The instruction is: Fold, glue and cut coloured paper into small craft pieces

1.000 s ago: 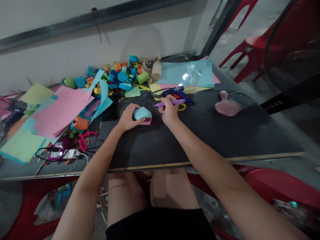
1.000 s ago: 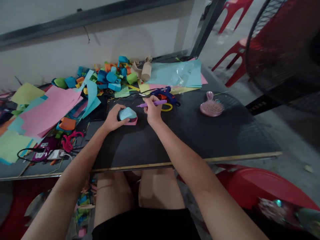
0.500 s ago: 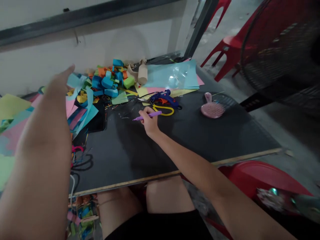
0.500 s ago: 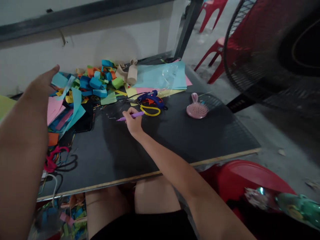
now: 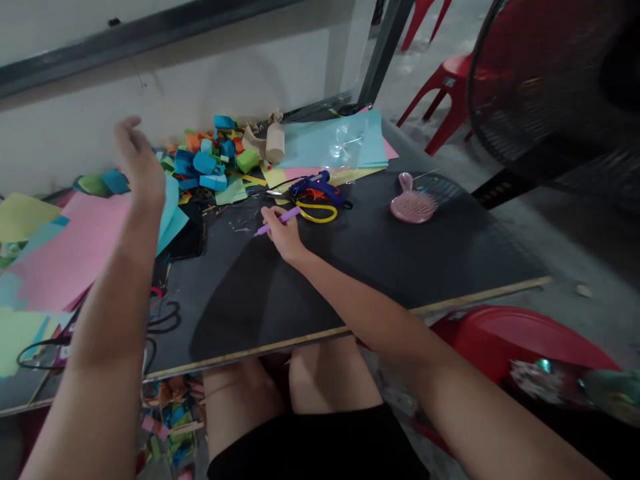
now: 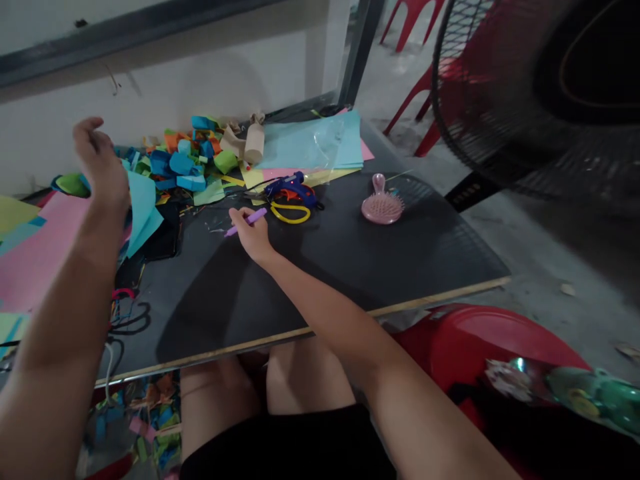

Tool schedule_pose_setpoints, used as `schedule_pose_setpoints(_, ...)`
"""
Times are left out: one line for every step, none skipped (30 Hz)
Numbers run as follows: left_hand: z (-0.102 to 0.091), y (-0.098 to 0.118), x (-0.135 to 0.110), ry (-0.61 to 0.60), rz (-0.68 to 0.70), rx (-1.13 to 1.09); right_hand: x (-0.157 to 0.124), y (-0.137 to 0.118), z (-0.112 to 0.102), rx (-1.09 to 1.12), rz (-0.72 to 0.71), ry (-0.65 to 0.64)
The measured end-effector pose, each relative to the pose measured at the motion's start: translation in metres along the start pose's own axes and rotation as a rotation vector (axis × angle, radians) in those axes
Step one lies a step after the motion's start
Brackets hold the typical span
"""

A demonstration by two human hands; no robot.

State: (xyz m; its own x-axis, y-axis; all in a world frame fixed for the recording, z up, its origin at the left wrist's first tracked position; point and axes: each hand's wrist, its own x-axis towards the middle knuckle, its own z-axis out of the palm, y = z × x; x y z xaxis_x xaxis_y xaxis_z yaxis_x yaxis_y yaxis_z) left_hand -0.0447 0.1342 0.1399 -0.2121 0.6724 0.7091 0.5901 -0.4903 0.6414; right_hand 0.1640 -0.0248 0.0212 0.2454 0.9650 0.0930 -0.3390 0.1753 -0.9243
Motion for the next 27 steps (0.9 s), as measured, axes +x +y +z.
schedule_pose_setpoints(-0.003,0.012,-0.026,-0.015,0.107,-0.063,0.001,-0.001,0.001,0.015,-0.004,-0.007)
schedule_pose_setpoints(-0.005,0.022,-0.055,-0.078,0.137,-0.138,0.002,-0.002,0.001,0.038,-0.006,-0.019)
schedule_pose_setpoints(-0.008,0.030,-0.084,-0.191,0.098,-0.202,0.002,-0.002,0.001,0.066,0.002,-0.031)
schedule_pose_setpoints(-0.010,0.034,-0.112,-0.281,0.023,-0.211,0.003,-0.003,0.001,0.094,0.022,-0.040)
schedule_pose_setpoints(-0.013,0.036,-0.137,-0.342,-0.055,-0.165,0.003,-0.004,0.000,0.119,0.049,-0.046)
schedule_pose_setpoints(-0.015,0.035,-0.158,-0.392,-0.101,-0.084,0.003,-0.004,-0.001,0.139,0.076,-0.050)
schedule_pose_setpoints(-0.018,0.033,-0.173,-0.472,-0.095,-0.012,0.003,-0.004,-0.003,0.158,0.093,-0.053)
schedule_pose_setpoints(-0.020,0.030,-0.183,-0.507,-0.074,0.019,0.003,-0.004,-0.004,0.175,0.099,-0.057)
schedule_pose_setpoints(-0.021,0.028,-0.189,-0.508,-0.050,0.042,0.002,-0.004,-0.005,0.192,0.094,-0.063)
schedule_pose_setpoints(-0.022,0.026,-0.192,-0.522,-0.020,0.053,0.002,-0.004,-0.007,0.204,0.085,-0.070)
schedule_pose_setpoints(-0.023,0.025,-0.194,-0.538,0.006,0.056,0.001,-0.005,-0.007,0.207,0.081,-0.083)
schedule_pose_setpoints(-0.023,0.025,-0.194,-0.575,0.030,0.057,0.001,-0.005,-0.008,0.199,0.085,-0.097)
schedule_pose_setpoints(-0.023,0.026,-0.194,-0.616,0.046,0.055,0.000,-0.006,-0.008,0.183,0.100,-0.114)
schedule_pose_setpoints(-0.022,0.027,-0.194,-0.648,0.054,0.052,0.000,-0.007,-0.008,0.162,0.117,-0.133)
schedule_pose_setpoints(-0.021,0.029,-0.195,-0.668,0.056,0.044,-0.001,-0.007,-0.007,0.143,0.134,-0.148)
schedule_pose_setpoints(-0.019,0.030,-0.196,-0.676,0.054,0.033,-0.001,-0.007,-0.007,0.129,0.148,-0.160)
schedule_pose_setpoints(-0.017,0.031,-0.197,-0.681,0.049,0.019,-0.002,-0.007,-0.007,0.123,0.156,-0.165)
schedule_pose_setpoints(-0.015,0.032,-0.197,-0.682,0.046,0.002,-0.002,-0.007,-0.006,0.122,0.158,-0.164)
schedule_pose_setpoints(-0.014,0.032,-0.198,-0.680,0.043,-0.014,-0.002,-0.007,-0.006,0.123,0.158,-0.160)
schedule_pose_setpoints(-0.013,0.031,-0.199,-0.674,0.042,-0.028,-0.001,-0.006,-0.007,0.126,0.156,-0.150)
schedule_pose_setpoints(-0.012,0.031,-0.199,-0.668,0.045,-0.038,-0.001,-0.006,-0.007,0.131,0.152,-0.140)
schedule_pose_setpoints(-0.011,0.030,-0.199,-0.660,0.053,-0.045,0.000,-0.005,-0.008,0.137,0.149,-0.130)
schedule_pose_setpoints(-0.011,0.030,-0.200,-0.655,0.062,-0.048,0.001,-0.006,-0.009,0.145,0.148,-0.118)
schedule_pose_setpoints(-0.011,0.030,-0.200,-0.654,0.073,-0.047,0.002,-0.006,-0.009,0.153,0.153,-0.106)
schedule_pose_setpoints(-0.010,0.029,-0.201,-0.657,0.084,-0.042,0.004,-0.006,-0.010,0.159,0.161,-0.091)
schedule_pose_setpoints(-0.010,0.030,-0.201,-0.661,0.093,-0.035,0.004,-0.006,-0.011,0.161,0.172,-0.076)
schedule_pose_setpoints(-0.010,0.030,-0.201,-0.663,0.100,-0.026,0.005,-0.007,-0.011,0.157,0.185,-0.063)
